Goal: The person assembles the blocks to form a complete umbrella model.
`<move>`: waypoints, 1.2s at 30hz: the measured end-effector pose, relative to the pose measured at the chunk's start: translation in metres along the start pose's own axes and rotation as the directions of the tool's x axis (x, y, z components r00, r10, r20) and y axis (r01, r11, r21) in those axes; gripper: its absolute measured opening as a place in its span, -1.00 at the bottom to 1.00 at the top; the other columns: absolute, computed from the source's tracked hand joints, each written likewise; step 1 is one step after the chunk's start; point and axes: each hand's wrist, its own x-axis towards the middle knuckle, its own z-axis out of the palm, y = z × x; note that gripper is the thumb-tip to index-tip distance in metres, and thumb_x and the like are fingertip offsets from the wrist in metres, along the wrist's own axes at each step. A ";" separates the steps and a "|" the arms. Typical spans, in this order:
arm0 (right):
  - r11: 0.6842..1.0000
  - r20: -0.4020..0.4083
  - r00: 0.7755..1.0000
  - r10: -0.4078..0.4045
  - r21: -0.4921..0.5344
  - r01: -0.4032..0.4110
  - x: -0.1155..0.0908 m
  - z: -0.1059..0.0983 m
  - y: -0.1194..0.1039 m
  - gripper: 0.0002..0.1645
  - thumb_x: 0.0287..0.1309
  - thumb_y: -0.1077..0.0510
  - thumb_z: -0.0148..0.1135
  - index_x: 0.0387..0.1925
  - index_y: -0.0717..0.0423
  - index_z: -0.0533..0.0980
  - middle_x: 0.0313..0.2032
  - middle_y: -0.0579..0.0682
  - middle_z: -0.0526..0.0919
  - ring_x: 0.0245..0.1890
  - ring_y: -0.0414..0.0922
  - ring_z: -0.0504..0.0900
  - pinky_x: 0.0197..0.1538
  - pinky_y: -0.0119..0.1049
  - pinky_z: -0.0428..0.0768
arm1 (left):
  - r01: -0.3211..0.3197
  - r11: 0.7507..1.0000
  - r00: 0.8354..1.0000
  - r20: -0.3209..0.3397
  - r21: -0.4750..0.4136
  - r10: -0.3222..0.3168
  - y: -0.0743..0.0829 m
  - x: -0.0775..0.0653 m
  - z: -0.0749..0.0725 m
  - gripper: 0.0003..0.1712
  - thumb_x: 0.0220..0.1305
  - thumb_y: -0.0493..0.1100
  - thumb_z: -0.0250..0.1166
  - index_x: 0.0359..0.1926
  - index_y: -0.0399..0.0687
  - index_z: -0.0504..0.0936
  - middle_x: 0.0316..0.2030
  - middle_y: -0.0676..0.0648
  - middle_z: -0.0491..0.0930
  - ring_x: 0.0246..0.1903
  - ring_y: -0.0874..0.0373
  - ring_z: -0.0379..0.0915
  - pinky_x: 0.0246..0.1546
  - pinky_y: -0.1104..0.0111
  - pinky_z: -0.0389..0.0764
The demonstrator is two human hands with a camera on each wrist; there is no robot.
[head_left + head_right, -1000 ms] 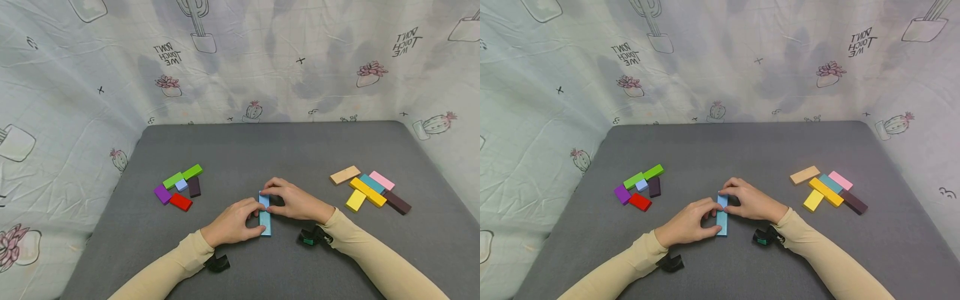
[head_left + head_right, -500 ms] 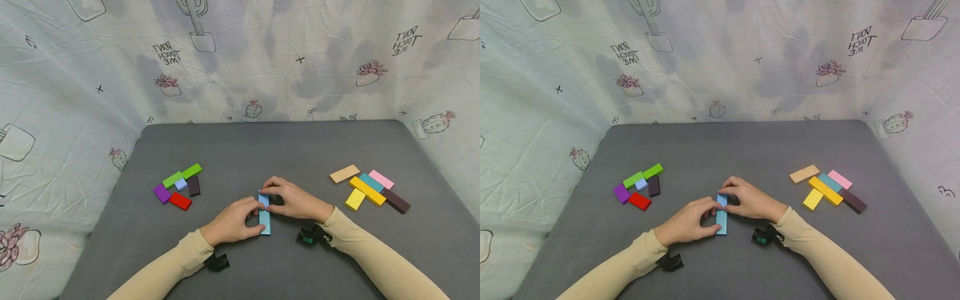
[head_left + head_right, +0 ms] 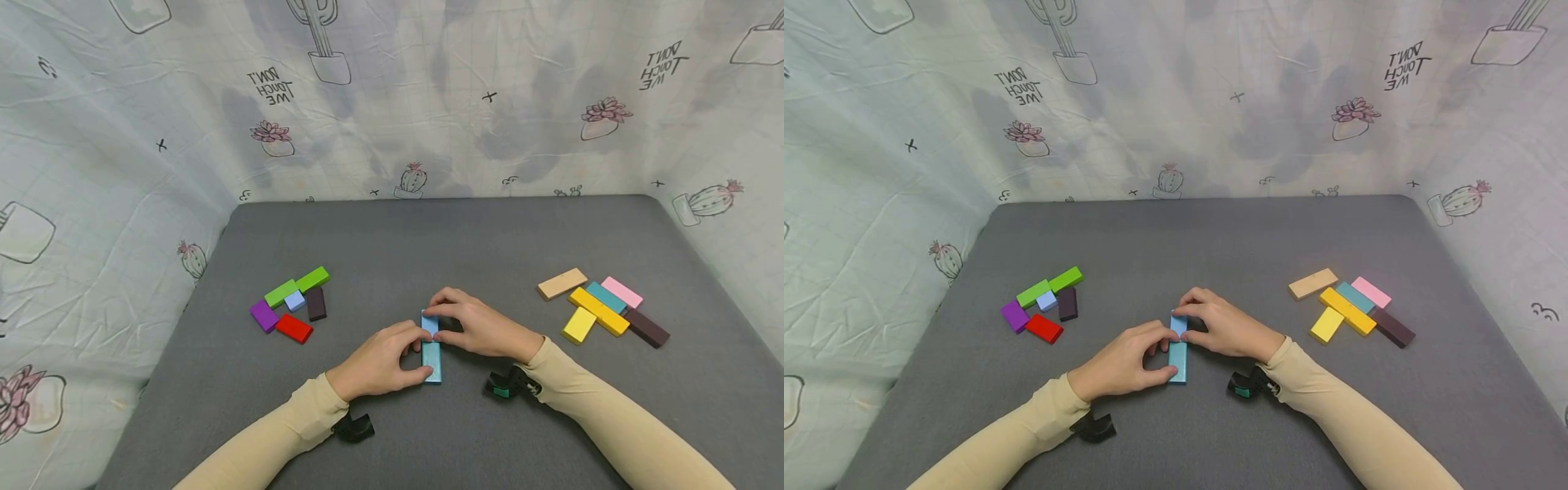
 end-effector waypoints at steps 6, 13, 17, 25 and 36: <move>1.000 -0.002 1.000 -0.005 0.004 0.005 0.000 0.000 0.000 -0.53 0.32 0.12 0.43 0.23 0.13 0.63 0.15 -0.04 0.55 0.14 -0.11 0.57 0.15 -0.12 0.61 | -0.005 1.000 1.000 -0.001 0.002 0.005 0.000 0.000 0.000 -0.59 0.28 -0.01 0.48 0.08 -0.01 0.64 -0.24 0.09 0.52 -0.32 0.29 0.38 -0.26 0.51 0.41; 1.000 -0.007 1.000 -0.012 0.000 0.012 -0.001 0.000 0.001 -0.53 0.31 0.14 0.44 0.22 0.12 0.63 0.15 -0.03 0.55 0.15 -0.10 0.57 0.16 -0.11 0.60 | -0.005 1.000 1.000 0.006 -0.001 0.005 0.000 0.001 0.000 -0.59 0.28 -0.01 0.48 0.08 -0.02 0.64 -0.23 0.09 0.52 -0.31 0.29 0.38 -0.26 0.52 0.41; 1.000 -0.006 1.000 -0.010 -0.005 0.010 -0.001 0.000 0.001 -0.53 0.31 0.13 0.44 0.22 0.12 0.63 0.15 -0.03 0.55 0.16 -0.10 0.57 0.17 -0.11 0.60 | -0.005 1.000 1.000 0.010 0.003 0.005 0.000 0.000 0.000 -0.59 0.30 0.00 0.47 0.09 -0.02 0.64 -0.23 0.09 0.51 -0.31 0.28 0.38 -0.26 0.51 0.41; 1.000 -0.030 0.999 0.012 0.003 -0.012 -0.002 -0.002 0.002 -0.53 0.29 0.09 0.46 0.20 0.06 0.64 0.17 -0.05 0.55 0.16 -0.09 0.54 0.16 -0.07 0.60 | -0.007 1.000 1.000 0.009 0.013 0.007 0.001 0.001 -0.001 -0.60 0.30 0.00 0.47 0.08 -0.01 0.64 -0.22 0.08 0.52 -0.30 0.29 0.39 -0.25 0.51 0.42; 0.995 -0.099 0.993 0.063 -0.072 -0.070 -0.007 -0.022 0.000 -0.55 0.28 0.08 0.47 0.17 0.07 0.65 0.16 -0.03 0.55 0.14 -0.06 0.49 0.12 -0.02 0.56 | 0.002 1.000 1.000 0.007 0.010 -0.002 0.001 0.001 0.002 -0.61 0.30 -0.01 0.47 0.07 0.00 0.63 -0.22 0.09 0.51 -0.30 0.29 0.39 -0.25 0.52 0.42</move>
